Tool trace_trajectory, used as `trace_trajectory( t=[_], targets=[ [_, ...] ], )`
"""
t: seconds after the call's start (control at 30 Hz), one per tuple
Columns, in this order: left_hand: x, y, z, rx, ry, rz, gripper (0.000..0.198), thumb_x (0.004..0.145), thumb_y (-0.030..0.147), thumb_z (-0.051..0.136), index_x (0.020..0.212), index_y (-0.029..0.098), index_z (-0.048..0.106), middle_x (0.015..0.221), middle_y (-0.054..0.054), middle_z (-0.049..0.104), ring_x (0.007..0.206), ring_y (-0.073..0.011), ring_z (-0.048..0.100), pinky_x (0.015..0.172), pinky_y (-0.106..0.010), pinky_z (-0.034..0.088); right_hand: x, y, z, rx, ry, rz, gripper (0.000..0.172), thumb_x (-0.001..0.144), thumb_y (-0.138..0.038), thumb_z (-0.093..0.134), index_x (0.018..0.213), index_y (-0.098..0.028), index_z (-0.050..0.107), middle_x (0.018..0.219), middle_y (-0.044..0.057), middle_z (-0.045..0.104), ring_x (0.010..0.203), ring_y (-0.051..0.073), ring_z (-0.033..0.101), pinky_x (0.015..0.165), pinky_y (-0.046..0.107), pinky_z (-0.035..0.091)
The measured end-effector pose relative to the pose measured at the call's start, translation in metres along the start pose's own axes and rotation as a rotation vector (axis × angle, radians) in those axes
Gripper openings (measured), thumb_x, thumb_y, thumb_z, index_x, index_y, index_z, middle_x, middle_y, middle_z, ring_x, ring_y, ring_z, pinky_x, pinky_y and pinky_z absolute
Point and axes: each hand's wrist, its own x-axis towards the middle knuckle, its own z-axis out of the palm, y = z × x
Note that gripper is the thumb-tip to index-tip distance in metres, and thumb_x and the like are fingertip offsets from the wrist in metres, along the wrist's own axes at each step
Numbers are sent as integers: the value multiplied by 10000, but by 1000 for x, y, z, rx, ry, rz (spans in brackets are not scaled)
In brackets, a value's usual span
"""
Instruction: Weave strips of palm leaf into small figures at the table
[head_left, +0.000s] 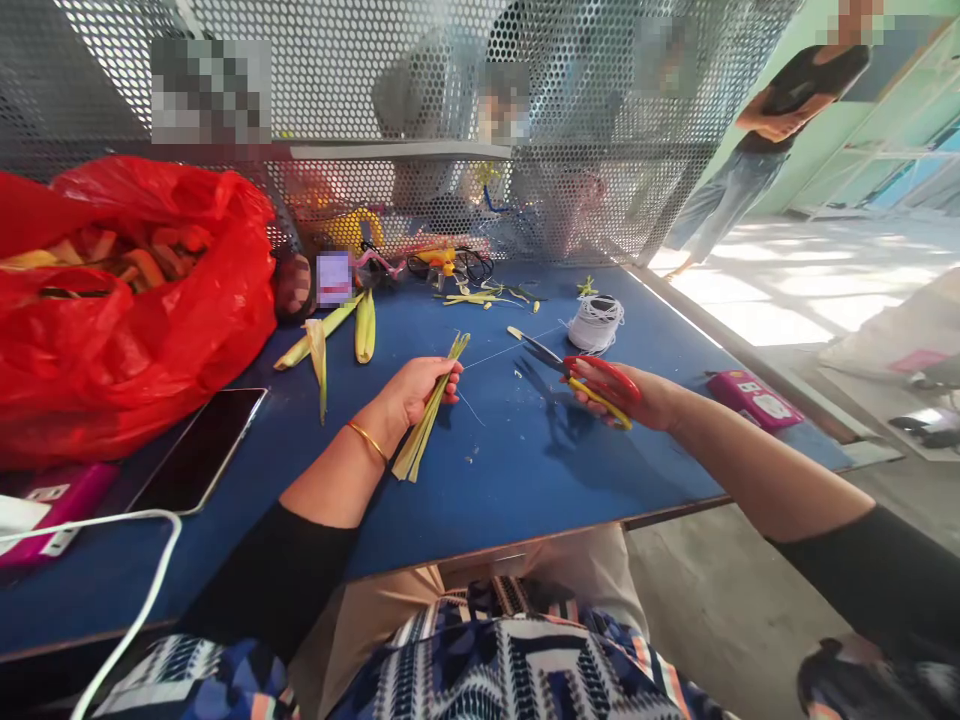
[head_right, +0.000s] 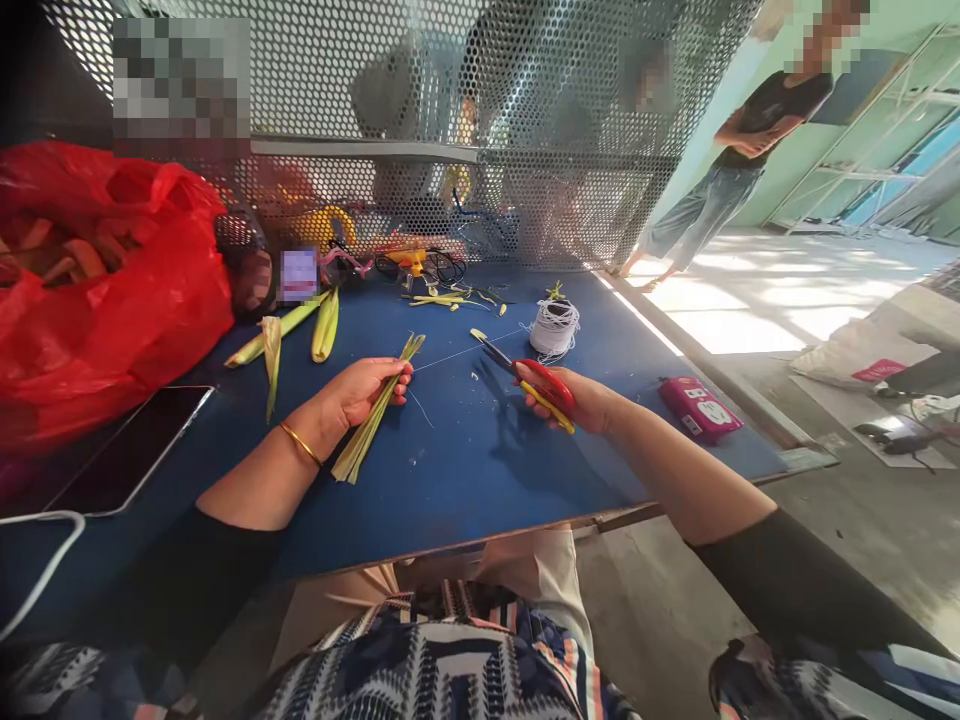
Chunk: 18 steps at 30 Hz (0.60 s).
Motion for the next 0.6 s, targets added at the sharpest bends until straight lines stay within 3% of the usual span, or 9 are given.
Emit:
trace_trajectory(
  t=[0.13, 0.27, 0.37, 0.47, 0.6],
  targets=[
    [1, -1, -1, 2, -9, 3, 284, 882, 53, 456, 629, 107, 574, 525, 9, 513, 375, -64, 459, 395, -196, 457, 10, -3, 12, -34, 51, -34, 248, 826, -403, 637, 871, -160, 613, 569, -31, 515, 379, 53, 396, 311, 164, 316],
    [1, 0, -1, 7, -8, 0, 291, 886, 53, 450, 626, 108, 569, 518, 10, 513, 380, -65, 465, 395, -194, 458, 14, -4, 20, -260, 151, -57, 252, 775, -380, 694, 861, -161, 603, 542, -39, 513, 364, 65, 393, 332, 199, 332],
    [0, 1, -2, 5, 4, 5, 293, 886, 50, 449, 625, 110, 569, 518, 11, 513, 378, -62, 465, 396, -189, 457, 15, -2, 25, -722, 242, -130, 316, 809, -408, 636, 1000, -157, 617, 665, 18, 633, 466, 126, 534, 456, 254, 424],
    [0, 3, -3, 1, 14, 23, 288, 883, 51, 457, 625, 109, 572, 523, 10, 515, 373, -64, 470, 392, -188, 453, 9, -2, 37, -1325, 331, -160, 426, 843, -394, 578, 1159, -107, 577, 897, 145, 708, 784, 259, 673, 622, 311, 471],
    [-1, 3, -4, 3, 26, 26, 291, 885, 55, 453, 624, 112, 570, 523, 10, 515, 364, -63, 464, 382, -185, 441, 0, -16, 50, -1718, 250, -109, 380, 887, -411, 493, 1058, -107, 644, 949, 209, 702, 915, 343, 670, 657, 356, 473]
  ],
)
